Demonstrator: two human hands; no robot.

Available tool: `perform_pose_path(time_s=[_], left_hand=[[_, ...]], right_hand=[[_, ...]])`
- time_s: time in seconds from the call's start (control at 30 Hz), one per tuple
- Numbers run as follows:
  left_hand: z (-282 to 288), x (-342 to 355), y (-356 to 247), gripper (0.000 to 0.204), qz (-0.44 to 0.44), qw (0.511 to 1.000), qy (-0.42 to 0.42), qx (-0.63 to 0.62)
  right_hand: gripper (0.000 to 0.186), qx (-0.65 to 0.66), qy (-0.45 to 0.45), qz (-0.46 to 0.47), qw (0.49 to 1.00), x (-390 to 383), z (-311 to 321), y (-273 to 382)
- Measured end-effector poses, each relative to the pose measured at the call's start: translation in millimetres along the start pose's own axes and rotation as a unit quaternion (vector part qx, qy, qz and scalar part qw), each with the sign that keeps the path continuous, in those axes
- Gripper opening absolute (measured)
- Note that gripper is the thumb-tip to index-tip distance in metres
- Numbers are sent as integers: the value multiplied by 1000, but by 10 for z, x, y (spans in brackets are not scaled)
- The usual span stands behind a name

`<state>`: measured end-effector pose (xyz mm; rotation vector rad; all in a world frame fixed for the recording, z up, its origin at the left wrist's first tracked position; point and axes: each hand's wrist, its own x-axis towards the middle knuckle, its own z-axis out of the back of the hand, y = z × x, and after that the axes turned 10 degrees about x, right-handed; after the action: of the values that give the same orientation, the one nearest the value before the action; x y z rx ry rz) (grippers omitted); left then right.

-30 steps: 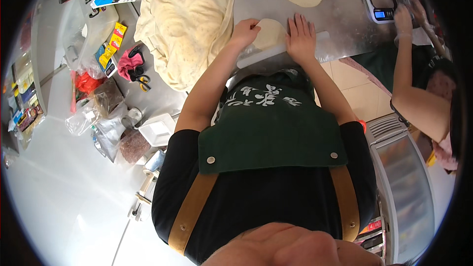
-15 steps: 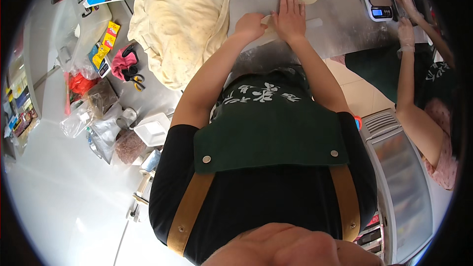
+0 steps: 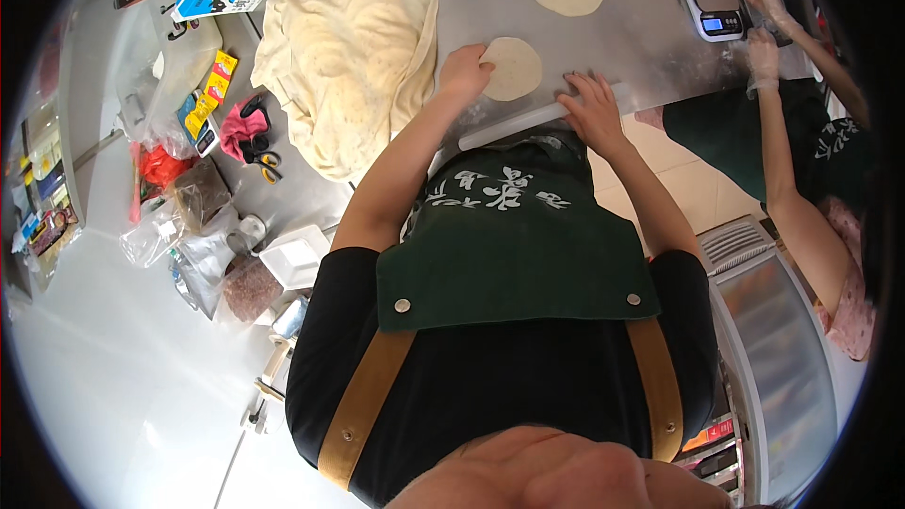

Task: Flatten small pieces of dough into circular wrappers using a rolling pin and place them on the table.

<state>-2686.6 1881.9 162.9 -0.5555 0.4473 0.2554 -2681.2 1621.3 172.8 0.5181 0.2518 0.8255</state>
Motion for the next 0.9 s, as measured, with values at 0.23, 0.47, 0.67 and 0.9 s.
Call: perform_pose_path(time_s=[0.23,0.47,0.67,0.9], left_hand=[[33,19,40,24,-14,999,-4,-49],[-14,-3,151,26,2,995,9,-98],[-14,94,-2,30,-16,990,-8,-140],[24,190,-32,32,-94,995,-16,-42]], right_hand=[[40,-7,-34,44,998,513,-21,-65],[47,-71,-196,-82,975,694,-369,121],[53,-67,-171,-120,976,1043,-307,58],[58,-84,-111,-119,983,842,-385,65]])
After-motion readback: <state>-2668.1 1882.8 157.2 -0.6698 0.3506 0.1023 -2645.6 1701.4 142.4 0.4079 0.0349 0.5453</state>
